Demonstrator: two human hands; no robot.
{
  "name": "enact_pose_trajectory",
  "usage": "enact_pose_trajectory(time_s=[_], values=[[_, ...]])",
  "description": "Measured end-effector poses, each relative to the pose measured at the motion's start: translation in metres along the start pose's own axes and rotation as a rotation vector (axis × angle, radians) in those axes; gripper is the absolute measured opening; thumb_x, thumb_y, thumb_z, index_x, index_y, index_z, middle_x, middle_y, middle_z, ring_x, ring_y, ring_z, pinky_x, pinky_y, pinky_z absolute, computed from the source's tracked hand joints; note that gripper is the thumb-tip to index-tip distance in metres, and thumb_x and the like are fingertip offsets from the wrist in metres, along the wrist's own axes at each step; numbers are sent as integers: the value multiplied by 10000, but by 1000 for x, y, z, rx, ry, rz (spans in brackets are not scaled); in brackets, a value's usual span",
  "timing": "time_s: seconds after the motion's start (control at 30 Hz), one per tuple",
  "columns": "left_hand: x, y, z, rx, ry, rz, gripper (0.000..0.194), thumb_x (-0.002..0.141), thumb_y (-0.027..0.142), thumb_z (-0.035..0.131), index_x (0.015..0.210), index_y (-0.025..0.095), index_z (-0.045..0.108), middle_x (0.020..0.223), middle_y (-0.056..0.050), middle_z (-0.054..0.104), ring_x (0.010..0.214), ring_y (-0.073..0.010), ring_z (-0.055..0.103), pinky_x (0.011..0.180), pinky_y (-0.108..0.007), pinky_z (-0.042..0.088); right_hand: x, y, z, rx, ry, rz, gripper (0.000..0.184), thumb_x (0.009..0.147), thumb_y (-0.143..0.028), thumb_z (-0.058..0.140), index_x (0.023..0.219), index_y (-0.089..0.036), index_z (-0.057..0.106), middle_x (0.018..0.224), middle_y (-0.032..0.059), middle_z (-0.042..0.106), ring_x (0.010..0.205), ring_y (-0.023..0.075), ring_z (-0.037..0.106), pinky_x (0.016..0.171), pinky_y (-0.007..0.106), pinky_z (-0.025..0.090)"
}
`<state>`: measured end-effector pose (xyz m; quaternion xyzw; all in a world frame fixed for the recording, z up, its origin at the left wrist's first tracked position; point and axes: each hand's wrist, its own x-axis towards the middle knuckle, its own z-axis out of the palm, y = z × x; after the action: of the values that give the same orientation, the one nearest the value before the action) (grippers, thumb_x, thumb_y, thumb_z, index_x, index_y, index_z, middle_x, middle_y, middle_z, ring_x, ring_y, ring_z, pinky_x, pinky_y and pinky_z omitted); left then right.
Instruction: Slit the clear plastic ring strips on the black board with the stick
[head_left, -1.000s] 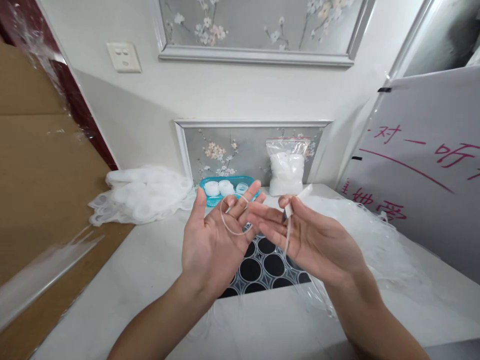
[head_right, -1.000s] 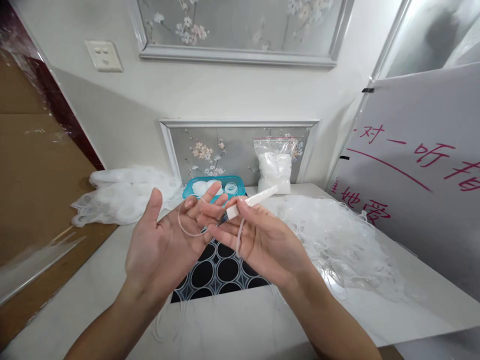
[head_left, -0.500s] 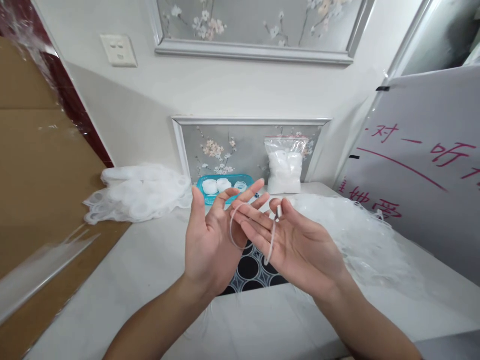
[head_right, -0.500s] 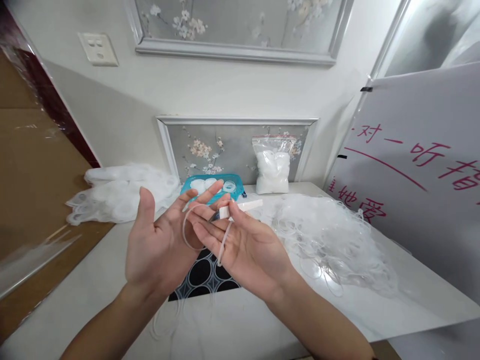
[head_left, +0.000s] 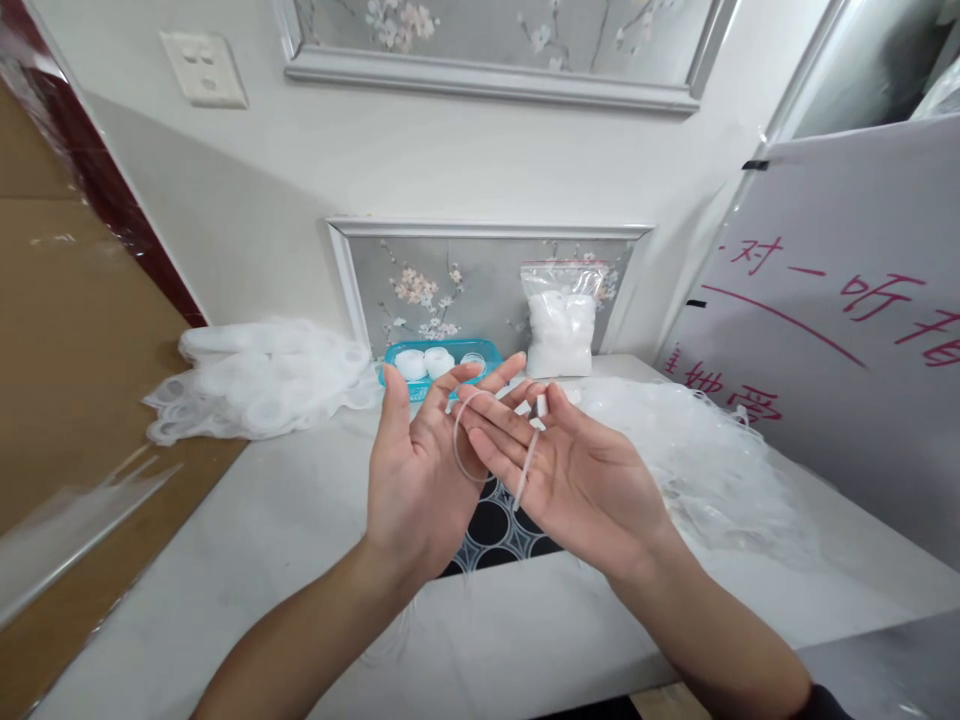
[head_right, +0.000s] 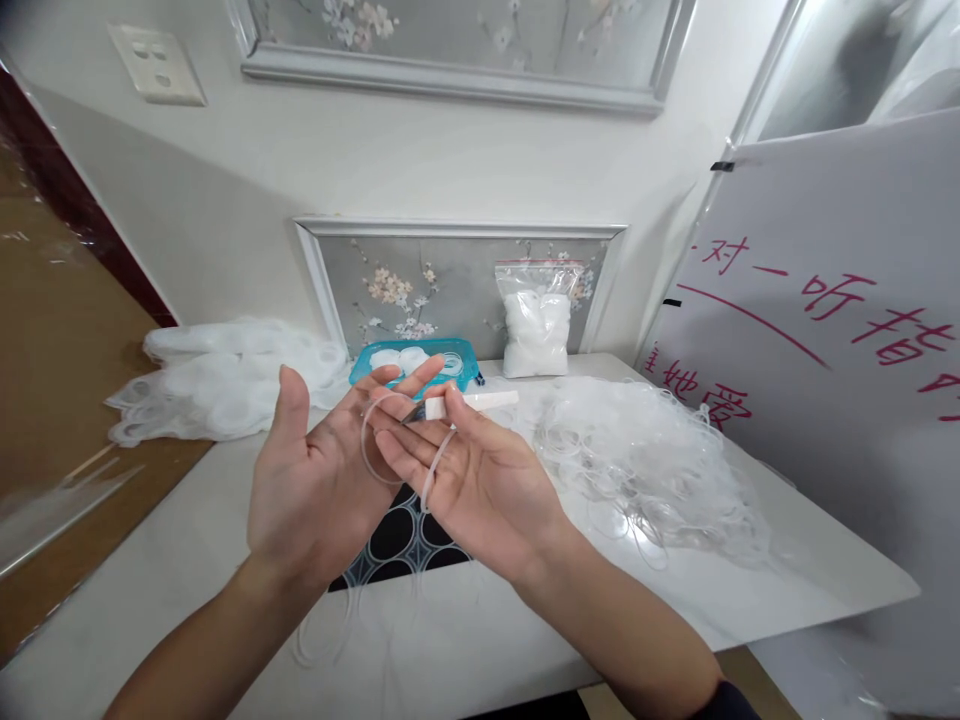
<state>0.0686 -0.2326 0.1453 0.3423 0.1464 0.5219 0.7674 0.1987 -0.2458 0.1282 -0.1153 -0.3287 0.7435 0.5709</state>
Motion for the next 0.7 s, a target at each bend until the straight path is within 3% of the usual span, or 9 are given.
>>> enact_pose_trajectory(time_s=[0.3, 0.5, 0.6, 0.7], values=[[2, -7, 3, 40, 37, -28, 618, 946, 661, 264, 1048, 187, 647, 1264, -73, 643, 1312, -286, 482, 1110, -448, 368, 2, 0, -2, 58, 27, -6, 161, 905, -364, 613, 838, -225, 659, 1106, 38, 706, 1260, 173, 544, 1093, 357, 435], [3, -20, 0, 41, 21, -33, 633, 944, 664, 279, 1055, 182, 675, 1251, -67, 651, 1320, -280, 470, 1123, -413, 349, 4, 7, -3, 21, 16, -85, 125, 869, -399, 656, 833, -280, 664, 1134, -19, 699, 1229, 162, 568, 1072, 343, 451], [10, -31, -3, 79, -71, -36, 644, 945, 669, 254, 1194, 203, 621, 1289, -66, 630, 1338, -277, 450, 1130, -431, 325, 4, -5, -5, -62, 72, -236, 135, 863, -454, 635, 842, -328, 681, 1115, -76, 695, 1088, 136, 640, 940, 303, 533], [27, -45, -18, 266, -192, -14, 738, 912, 728, 194, 1367, 216, 467, 1354, -93, 586, 1362, -270, 422, 1143, -466, 276, 8, -33, -21, -252, 191, -447, 205, 892, -511, 531, 924, -378, 684, 1195, -115, 654, 863, 78, 668, 669, 204, 547]])
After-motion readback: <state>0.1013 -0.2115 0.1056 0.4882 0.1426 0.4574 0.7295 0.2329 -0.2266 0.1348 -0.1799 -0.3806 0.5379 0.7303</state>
